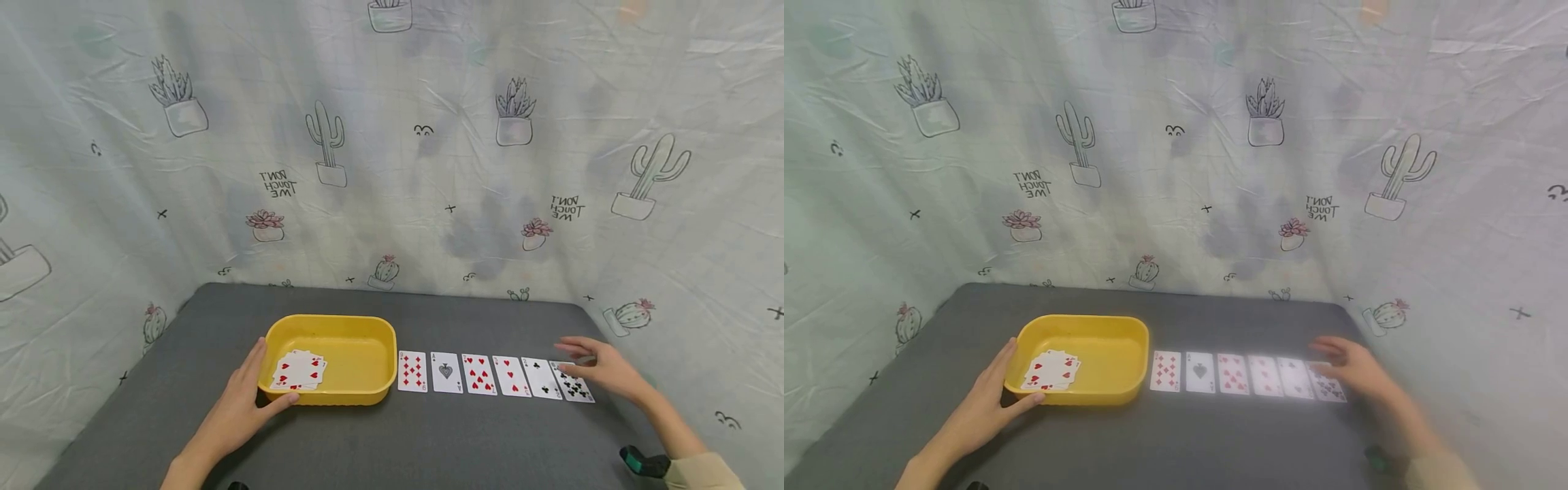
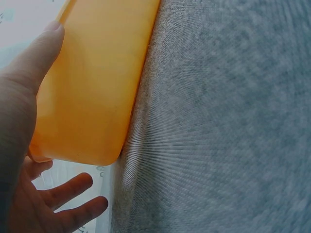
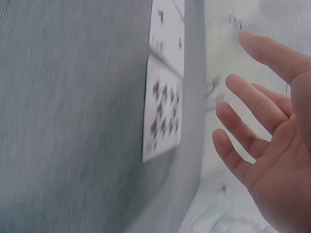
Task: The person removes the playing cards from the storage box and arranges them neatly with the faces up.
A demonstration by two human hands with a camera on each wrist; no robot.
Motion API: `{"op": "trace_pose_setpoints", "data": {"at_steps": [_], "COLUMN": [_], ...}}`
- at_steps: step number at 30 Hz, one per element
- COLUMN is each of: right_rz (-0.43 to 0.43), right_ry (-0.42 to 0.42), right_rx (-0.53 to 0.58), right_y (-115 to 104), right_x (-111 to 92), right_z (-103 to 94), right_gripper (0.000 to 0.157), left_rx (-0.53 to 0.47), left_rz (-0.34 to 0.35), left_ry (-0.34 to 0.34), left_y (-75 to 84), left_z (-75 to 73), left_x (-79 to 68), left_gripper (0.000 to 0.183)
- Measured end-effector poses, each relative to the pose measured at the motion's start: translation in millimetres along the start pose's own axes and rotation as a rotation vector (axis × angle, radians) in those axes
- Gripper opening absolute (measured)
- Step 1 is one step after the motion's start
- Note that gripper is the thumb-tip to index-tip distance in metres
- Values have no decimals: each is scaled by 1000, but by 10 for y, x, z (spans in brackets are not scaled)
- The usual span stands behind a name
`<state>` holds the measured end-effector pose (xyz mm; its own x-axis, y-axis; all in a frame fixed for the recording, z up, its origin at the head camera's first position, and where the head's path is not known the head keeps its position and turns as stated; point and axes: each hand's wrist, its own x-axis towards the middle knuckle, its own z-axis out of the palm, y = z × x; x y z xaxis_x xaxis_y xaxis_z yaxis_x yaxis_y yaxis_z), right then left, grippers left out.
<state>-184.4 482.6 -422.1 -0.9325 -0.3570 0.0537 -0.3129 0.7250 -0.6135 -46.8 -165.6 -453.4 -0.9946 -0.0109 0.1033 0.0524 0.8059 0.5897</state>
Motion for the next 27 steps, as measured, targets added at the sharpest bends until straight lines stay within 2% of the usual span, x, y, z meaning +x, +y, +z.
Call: {"op": "trace_pose_setpoints", "data": {"at_steps": [7,16,22,27], "right_rz": [-98,-168,-292,-391], "right_ry": [-12,11,87,152], "right_rx": [-9,58,126,245], "right_y": [-227,-578,-1048,-1614], "right_x": [98,248,391,563], "right_z": [133,387,669,1035], "right_gripper": [51,54,52,48], "left_rx": [7,9,1,1], "left_rz": [-9,0,1,9], "left_ry": [-2,0,-2,-2], "left_y": [15,21,-7,10], "left_z": [11,19,27,8], "left_x": [10,-5,-5,9], "left_gripper": [119,119,119,119]}}
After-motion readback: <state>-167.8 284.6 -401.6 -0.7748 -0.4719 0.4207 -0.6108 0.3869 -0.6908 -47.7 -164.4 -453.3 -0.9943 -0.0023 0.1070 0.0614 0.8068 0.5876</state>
